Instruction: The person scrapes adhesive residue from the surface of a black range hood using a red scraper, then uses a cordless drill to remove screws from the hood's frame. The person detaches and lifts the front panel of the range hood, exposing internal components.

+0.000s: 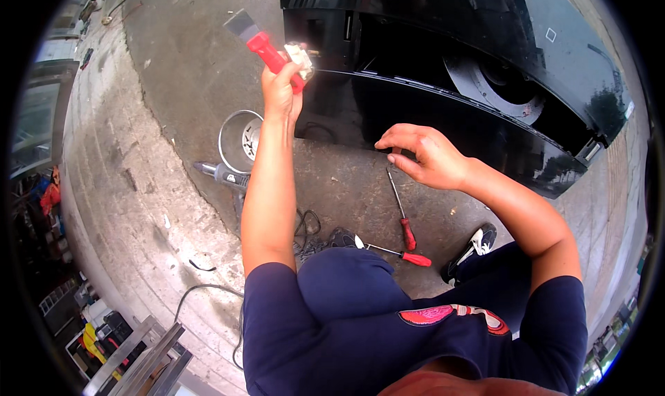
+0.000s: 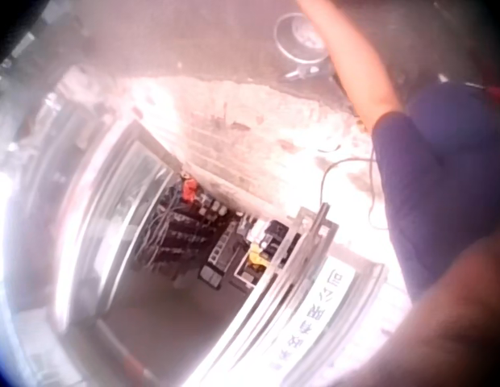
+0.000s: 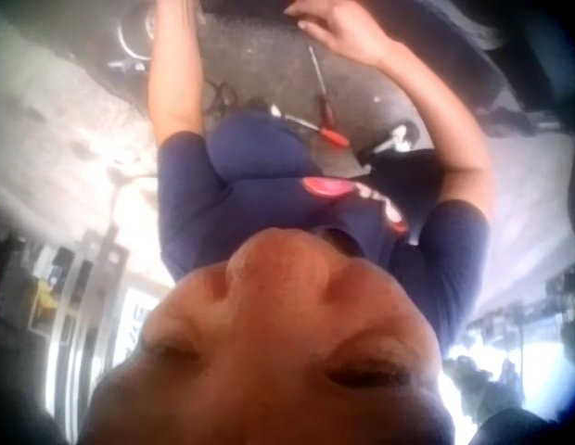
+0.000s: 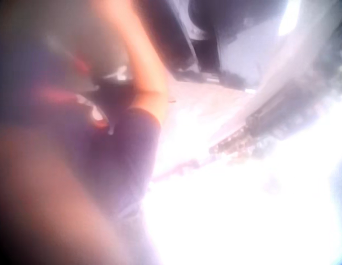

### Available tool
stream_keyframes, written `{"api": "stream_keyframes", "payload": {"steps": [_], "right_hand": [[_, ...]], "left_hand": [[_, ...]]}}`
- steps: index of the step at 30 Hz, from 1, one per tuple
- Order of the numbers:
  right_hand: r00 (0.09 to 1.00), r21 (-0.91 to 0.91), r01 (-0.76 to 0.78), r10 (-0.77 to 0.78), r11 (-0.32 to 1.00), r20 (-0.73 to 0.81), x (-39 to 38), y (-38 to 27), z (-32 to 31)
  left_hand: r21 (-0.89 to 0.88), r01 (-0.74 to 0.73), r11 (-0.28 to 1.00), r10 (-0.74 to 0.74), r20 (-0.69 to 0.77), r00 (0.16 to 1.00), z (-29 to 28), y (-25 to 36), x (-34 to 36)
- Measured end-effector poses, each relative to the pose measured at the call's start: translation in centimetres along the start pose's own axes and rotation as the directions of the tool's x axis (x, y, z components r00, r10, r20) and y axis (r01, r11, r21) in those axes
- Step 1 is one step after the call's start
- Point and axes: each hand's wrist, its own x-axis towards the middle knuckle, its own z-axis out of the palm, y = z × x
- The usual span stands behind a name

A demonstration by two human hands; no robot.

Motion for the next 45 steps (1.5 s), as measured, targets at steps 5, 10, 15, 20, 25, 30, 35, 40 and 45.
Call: {"api": "stream_keyframes", "payload": {"steps": [5, 10, 15, 20, 25, 30, 35, 40, 45], "right_hand": [[1.0, 0.008, 0.001, -0.001, 1.0, -0.008, -0.3, 0.4, 0.0], [0.999, -0.004, -0.027, 0.027, 1.0, 0.018, -0.7, 0.8, 0.3], [0.998, 0.023, -0.047, 0.046, 0.999, 0.04, -0.4, 1.2, 0.9], [0.999, 0.013, -0.034, 0.034, 0.999, 0.033, -0.5, 1.4, 0.6], [0.998, 0.02, -0.067, 0.067, 0.998, 0.015, -1.0, 2.1, -0.5], [0.997, 0.031, -0.075, 0.074, 0.997, 0.032, -1.2, 2.5, -0.5], [0.998, 0.027, -0.059, 0.058, 0.998, 0.038, -1.2, 2.3, -0.3], [0.999, 0.046, -0.049, 0.048, 0.998, 0.02, -1.7, 2.5, -0.4], [0.999, 0.031, -0.053, 0.053, 0.998, 0.014, -2.6, 3.1, -0.4]], "left_hand": [[0.058, -0.062, 0.996, 0.064, -0.035, 0.997, 1.7, -0.2, 2.1], [0.066, -0.172, 0.983, 0.18, -0.138, 0.974, 2.4, -1.5, 2.3], [0.183, -0.296, 0.937, 0.321, -0.125, 0.939, 3.2, -1.7, 2.2], [0.366, -0.152, 0.918, 0.196, -0.087, 0.977, 2.0, 1.6, 1.3], [0.607, -0.025, 0.794, 0.067, -0.047, 0.997, 0.8, 3.9, 0.0], [0.461, 0.17, 0.871, -0.13, -0.116, 0.985, 2.3, 3.9, -0.9], [0.409, 0.049, 0.911, -0.043, -0.022, 0.999, 3.7, 2.7, 0.0], [0.465, -0.04, 0.885, 0.049, -0.007, 0.999, 5.9, 2.4, 1.6], [0.278, -0.097, 0.956, 0.096, 0.016, 0.995, 2.9, 3.1, 2.8]]}}
